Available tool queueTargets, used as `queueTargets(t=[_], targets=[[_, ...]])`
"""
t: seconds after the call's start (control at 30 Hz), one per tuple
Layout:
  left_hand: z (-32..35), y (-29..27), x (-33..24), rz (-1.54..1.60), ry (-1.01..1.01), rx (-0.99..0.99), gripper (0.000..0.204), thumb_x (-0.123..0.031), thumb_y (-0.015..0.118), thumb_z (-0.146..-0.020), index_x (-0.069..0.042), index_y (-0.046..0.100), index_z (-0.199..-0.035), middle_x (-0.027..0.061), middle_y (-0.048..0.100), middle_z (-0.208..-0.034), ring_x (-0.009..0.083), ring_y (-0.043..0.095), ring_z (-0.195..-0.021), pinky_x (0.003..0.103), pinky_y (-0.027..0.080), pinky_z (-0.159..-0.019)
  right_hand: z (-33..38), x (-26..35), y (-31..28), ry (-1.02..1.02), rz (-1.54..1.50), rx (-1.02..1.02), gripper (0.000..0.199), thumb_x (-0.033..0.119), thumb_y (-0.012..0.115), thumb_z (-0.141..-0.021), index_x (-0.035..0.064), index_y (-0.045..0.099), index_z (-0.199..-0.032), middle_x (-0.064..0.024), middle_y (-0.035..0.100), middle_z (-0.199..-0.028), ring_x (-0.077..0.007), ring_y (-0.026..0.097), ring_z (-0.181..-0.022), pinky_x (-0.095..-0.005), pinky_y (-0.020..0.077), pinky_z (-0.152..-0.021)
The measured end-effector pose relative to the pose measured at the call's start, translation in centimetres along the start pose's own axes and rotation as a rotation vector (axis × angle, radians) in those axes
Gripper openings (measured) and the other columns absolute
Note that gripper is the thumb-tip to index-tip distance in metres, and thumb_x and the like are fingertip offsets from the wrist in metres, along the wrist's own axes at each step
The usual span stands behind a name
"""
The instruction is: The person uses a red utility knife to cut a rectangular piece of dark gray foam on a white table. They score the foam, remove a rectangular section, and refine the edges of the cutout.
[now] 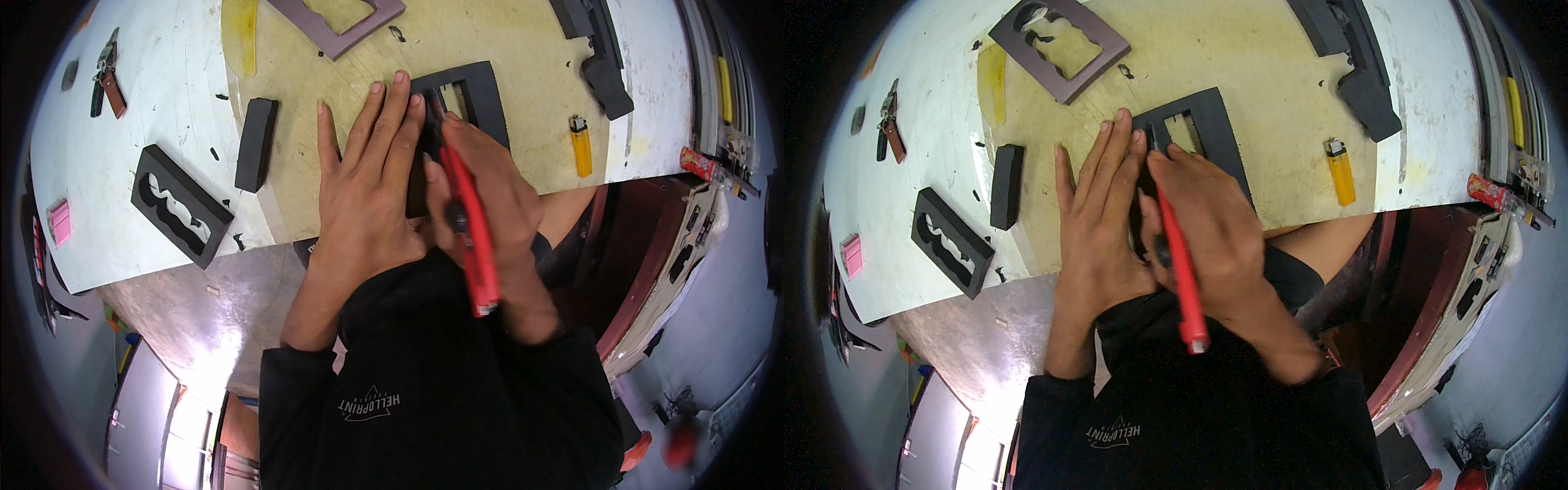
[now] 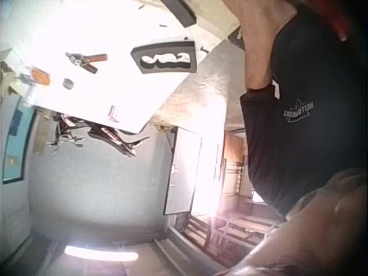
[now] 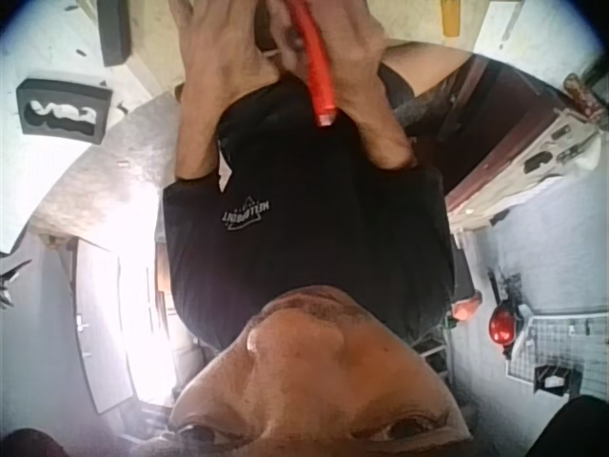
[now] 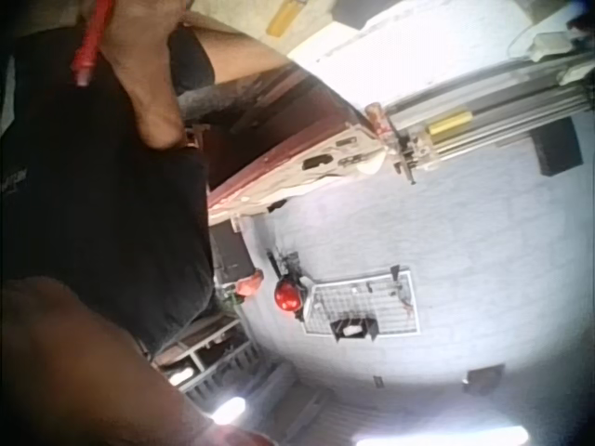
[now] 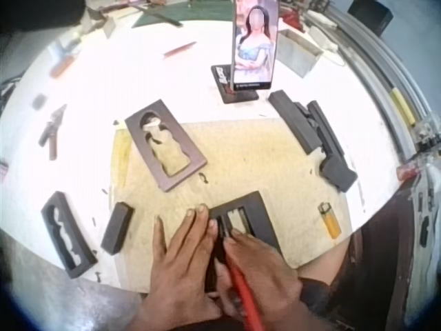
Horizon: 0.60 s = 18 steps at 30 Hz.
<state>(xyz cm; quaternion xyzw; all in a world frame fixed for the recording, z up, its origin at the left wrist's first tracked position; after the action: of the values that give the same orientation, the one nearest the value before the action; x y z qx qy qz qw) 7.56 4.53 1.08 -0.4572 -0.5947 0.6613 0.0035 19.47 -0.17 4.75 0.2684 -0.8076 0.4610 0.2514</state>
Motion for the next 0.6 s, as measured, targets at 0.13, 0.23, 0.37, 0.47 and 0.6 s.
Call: queueTargets(t=[0.13,0.23,0.37,0.47,0.6], targets=[[0.1,-0.2,0.1,0.071,0.004,0.019,0.110,-0.049,0.086,-0.066,0.000,0.042,-0.154,0.0184,0.036,-0.165,0.0344,0.034,-0.153,0.065,0.006,-0.124,0.5,-0.8,-2.8,-0.015,-0.053,-0.056,0.034,-0.011,0.074,-0.077,-0.0088,0.068,-0.111,-0.0236,0.074,-0.104,-0.0421,0.074,-0.102,-0.0504,0.0587,-0.094],[0.0,-0.2,0.2,0.037,0.035,0.032,0.117,-0.059,0.086,-0.065,-0.001,0.040,-0.156,0.0201,0.035,-0.165,0.0351,0.035,-0.153,0.063,0.007,-0.124,0.5,-2.5,-2.7,-0.069,-0.077,-0.007,0.034,-0.010,0.076,-0.077,-0.0085,0.069,-0.110,-0.0227,0.074,-0.104,-0.0417,0.074,-0.103,-0.0507,0.0583,-0.095],[0.1,-0.2,0.2,0.030,0.031,0.051,0.123,-0.064,0.086,-0.061,0.000,0.040,-0.155,0.0201,0.035,-0.165,0.0353,0.034,-0.153,0.064,0.007,-0.124,-0.3,-3.3,-2.5,-0.147,-0.041,0.117,0.035,-0.007,0.079,-0.078,-0.0048,0.071,-0.112,-0.0194,0.075,-0.108,-0.0372,0.074,-0.107,-0.0508,0.0543,-0.101],[-0.1,-0.4,0.1,0.054,0.023,0.067,0.121,-0.061,0.086,-0.062,0.001,0.040,-0.155,0.0182,0.033,-0.166,0.0347,0.031,-0.154,0.066,0.005,-0.124,-0.1,-3.5,-2.2,-0.078,-0.106,0.084,0.038,-0.005,0.080,-0.077,-0.0033,0.071,-0.114,-0.0183,0.075,-0.109,-0.0365,0.073,-0.110,-0.0508,0.0525,-0.103],[0.1,-0.3,0.2,0.056,0.018,0.085,0.120,-0.059,0.086,-0.062,0.001,0.039,-0.156,0.0168,0.032,-0.167,0.0339,0.030,-0.155,0.067,0.004,-0.123,0.0,-3.1,-1.6,-0.093,-0.049,0.094,0.037,-0.003,0.080,-0.078,-0.0023,0.071,-0.114,-0.0170,0.076,-0.110,-0.0358,0.072,-0.112,-0.0520,0.0499,-0.105]])
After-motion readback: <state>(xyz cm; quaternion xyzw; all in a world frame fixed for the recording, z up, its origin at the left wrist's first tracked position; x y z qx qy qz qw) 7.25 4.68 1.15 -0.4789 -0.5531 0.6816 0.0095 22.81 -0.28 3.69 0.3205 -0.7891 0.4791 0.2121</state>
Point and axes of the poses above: each hand's wrist, its own z-axis away from the middle knuckle, its own y-axis out of the palm, x = y × z, the point moved 5 cm from there along -z, towards the middle knuckle
